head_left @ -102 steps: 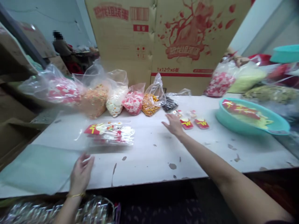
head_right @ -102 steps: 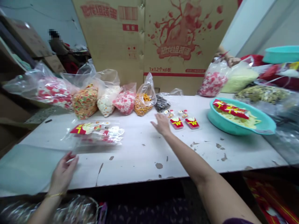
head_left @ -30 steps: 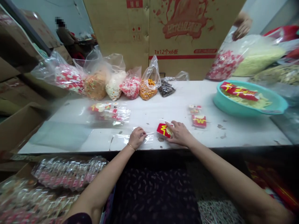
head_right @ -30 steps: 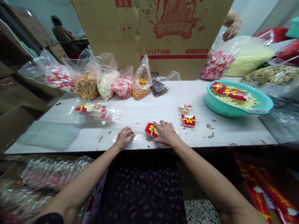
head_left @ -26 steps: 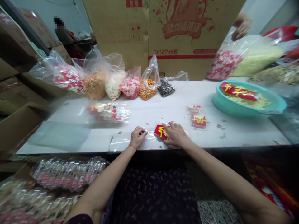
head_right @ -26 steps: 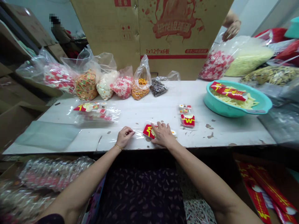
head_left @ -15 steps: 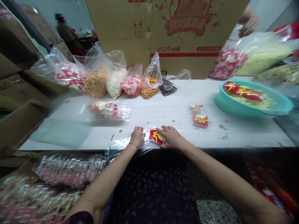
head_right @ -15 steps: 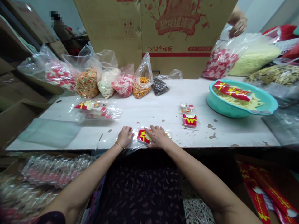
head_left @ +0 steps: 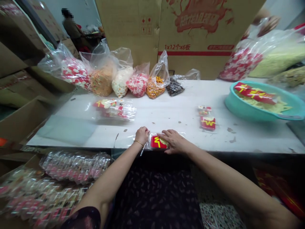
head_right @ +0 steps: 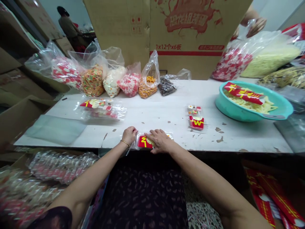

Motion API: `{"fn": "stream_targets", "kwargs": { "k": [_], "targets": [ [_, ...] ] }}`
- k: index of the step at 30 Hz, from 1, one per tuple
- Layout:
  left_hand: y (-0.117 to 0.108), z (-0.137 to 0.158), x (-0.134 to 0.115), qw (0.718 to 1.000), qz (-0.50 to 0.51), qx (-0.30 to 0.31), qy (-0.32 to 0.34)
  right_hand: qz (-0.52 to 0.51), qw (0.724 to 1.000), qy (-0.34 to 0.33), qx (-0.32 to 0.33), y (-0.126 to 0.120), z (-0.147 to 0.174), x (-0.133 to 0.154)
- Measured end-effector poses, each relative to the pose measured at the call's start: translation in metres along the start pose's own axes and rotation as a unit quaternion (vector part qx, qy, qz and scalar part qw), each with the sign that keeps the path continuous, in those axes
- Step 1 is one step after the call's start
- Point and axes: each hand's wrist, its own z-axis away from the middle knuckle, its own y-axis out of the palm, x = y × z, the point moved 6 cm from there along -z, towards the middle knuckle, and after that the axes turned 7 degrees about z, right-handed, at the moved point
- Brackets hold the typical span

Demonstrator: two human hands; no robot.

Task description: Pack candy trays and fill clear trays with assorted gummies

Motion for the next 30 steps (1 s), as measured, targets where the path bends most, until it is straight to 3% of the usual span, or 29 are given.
{"fn": "stream_targets", "kwargs": {
  "k": [4, 8, 13, 19, 24, 30],
  "targets": [
    [-0.008, 0.001, 0.000, 0.996, 0.020, 0.067, 0.061, -0.013, 1.000, -0.018, 0.009, 0.000, -0.005, -0.007],
    [-0.010, 0.005, -0.007, 0.967, 0.059, 0.206, 0.139, -0.025, 0.999, -0.029, 0.005, -0.001, -0.008, -0.012],
    [-0.004, 0.003, -0.020, 0.940, 0.009, 0.292, 0.175, -0.021, 0.999, -0.028, 0.013, -0.003, -0.014, -0.013],
    [0.002, -0.002, -0.030, 0.933, -0.061, 0.298, 0.190, -0.049, 0.998, -0.024, 0.025, -0.002, -0.020, -0.013],
    [-0.007, 0.003, -0.028, 0.934, -0.032, 0.287, 0.212, -0.089, 0.993, -0.031, -0.071, -0.007, -0.016, -0.019],
    [0.000, 0.007, -0.034, 0.934, -0.043, 0.279, 0.221, -0.022, 0.995, -0.021, -0.091, -0.008, -0.023, -0.004]
  ]
}}
